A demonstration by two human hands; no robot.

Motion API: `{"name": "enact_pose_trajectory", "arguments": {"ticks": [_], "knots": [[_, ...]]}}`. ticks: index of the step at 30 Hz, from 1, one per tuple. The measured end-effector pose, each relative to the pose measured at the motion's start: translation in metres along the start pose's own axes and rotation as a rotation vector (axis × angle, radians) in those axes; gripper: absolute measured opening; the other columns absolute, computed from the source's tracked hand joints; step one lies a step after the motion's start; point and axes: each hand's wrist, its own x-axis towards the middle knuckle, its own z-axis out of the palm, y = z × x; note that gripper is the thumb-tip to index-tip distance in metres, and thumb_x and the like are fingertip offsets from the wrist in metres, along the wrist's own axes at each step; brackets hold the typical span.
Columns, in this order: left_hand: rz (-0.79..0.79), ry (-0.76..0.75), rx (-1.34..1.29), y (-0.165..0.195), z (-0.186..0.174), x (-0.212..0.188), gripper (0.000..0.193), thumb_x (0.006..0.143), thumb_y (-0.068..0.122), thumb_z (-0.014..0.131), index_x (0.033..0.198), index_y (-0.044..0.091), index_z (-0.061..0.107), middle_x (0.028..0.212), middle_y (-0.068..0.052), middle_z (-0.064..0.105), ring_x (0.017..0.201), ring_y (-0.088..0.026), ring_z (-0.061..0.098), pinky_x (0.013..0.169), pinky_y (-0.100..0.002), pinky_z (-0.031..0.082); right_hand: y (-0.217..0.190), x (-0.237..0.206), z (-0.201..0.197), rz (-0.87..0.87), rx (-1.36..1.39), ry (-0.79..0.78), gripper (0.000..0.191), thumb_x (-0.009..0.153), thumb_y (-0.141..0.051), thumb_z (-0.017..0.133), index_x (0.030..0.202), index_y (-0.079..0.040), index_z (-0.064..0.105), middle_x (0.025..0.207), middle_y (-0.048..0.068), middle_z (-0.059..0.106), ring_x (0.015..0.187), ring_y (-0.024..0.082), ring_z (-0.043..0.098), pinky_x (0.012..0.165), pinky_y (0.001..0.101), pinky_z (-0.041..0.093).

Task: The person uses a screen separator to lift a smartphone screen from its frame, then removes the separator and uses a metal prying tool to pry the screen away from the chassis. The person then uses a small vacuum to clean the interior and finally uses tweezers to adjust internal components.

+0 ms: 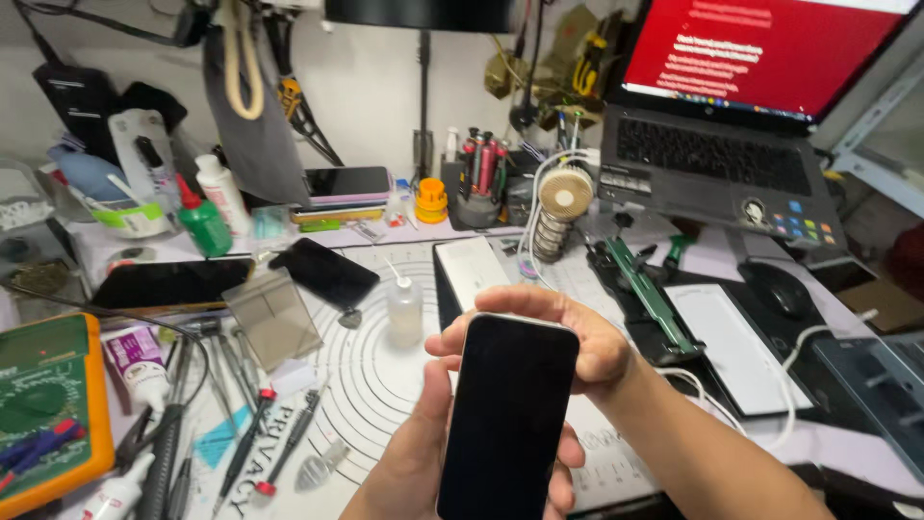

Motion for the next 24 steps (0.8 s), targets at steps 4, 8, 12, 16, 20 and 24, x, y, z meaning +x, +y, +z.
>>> {"name": "enact_pose_trajectory", "arguments": {"ticks": [4,8,12,16,20,24], "knots": [[0.013,0.358,0.750,0.032,-0.005,-0.014,0.077,0.109,0.053,0.048,0.160,-0.002,0.036,0.134,-0.026,0.053,0.122,-0.029,0.058,0.107,-0.040,0.045,-0.001,0.006,0.004,-0.093,-0.146,0.213,0.074,0.087,-0.027,0.083,0.147,-0.001,0.049,0.148,0.029,0.052,0.140,0.043,0.052,0.119,0.0552,0.044],[0.127,0.586,1.263,0.037,-0.020,-0.021,0.082,0.098,0.036,0.066,0.159,-0.002,0.026,0.159,-0.014,0.043,0.144,-0.025,0.047,0.116,-0.038,0.039,0.024,-0.009,0.008,-0.275,-0.687,0.437,0.066,0.091,-0.026,0.079,0.144,0.004,0.053,0.147,0.024,0.050,0.141,0.036,0.055,0.122,0.0526,0.047],[0.189,0.559,1.394,0.036,-0.032,-0.021,0.089,0.092,0.032,0.077,0.158,-0.006,0.030,0.159,-0.019,0.045,0.152,-0.029,0.042,0.122,-0.041,0.032,0.045,-0.023,0.007,-0.272,-0.794,0.397,0.065,0.090,-0.019,0.083,0.143,0.005,0.052,0.150,0.024,0.049,0.138,0.031,0.054,0.125,0.0461,0.044],[0.146,0.570,1.252,0.036,-0.036,-0.020,0.096,0.086,0.034,0.083,0.156,-0.006,0.032,0.157,-0.021,0.047,0.153,-0.030,0.043,0.125,-0.041,0.029,0.047,-0.027,0.008,-0.241,-0.881,0.375,0.070,0.087,-0.020,0.086,0.144,0.005,0.052,0.145,0.024,0.050,0.136,0.027,0.053,0.121,0.0388,0.043],[0.091,0.604,1.209,0.036,-0.036,-0.023,0.097,0.082,0.033,0.088,0.153,-0.006,0.035,0.155,-0.021,0.049,0.155,-0.030,0.042,0.126,-0.040,0.027,0.046,-0.030,0.010,-0.227,-0.923,0.392,0.069,0.085,-0.019,0.087,0.140,0.005,0.054,0.145,0.024,0.052,0.133,0.026,0.054,0.121,0.0373,0.043],[0.047,0.597,1.226,0.038,-0.036,-0.028,0.096,0.080,0.030,0.089,0.153,-0.006,0.037,0.152,-0.019,0.051,0.151,-0.029,0.046,0.125,-0.039,0.029,0.046,-0.032,0.012,-0.198,-0.932,0.388,0.069,0.083,-0.019,0.087,0.140,0.005,0.055,0.141,0.023,0.055,0.129,0.026,0.057,0.119,0.0370,0.046]]}}
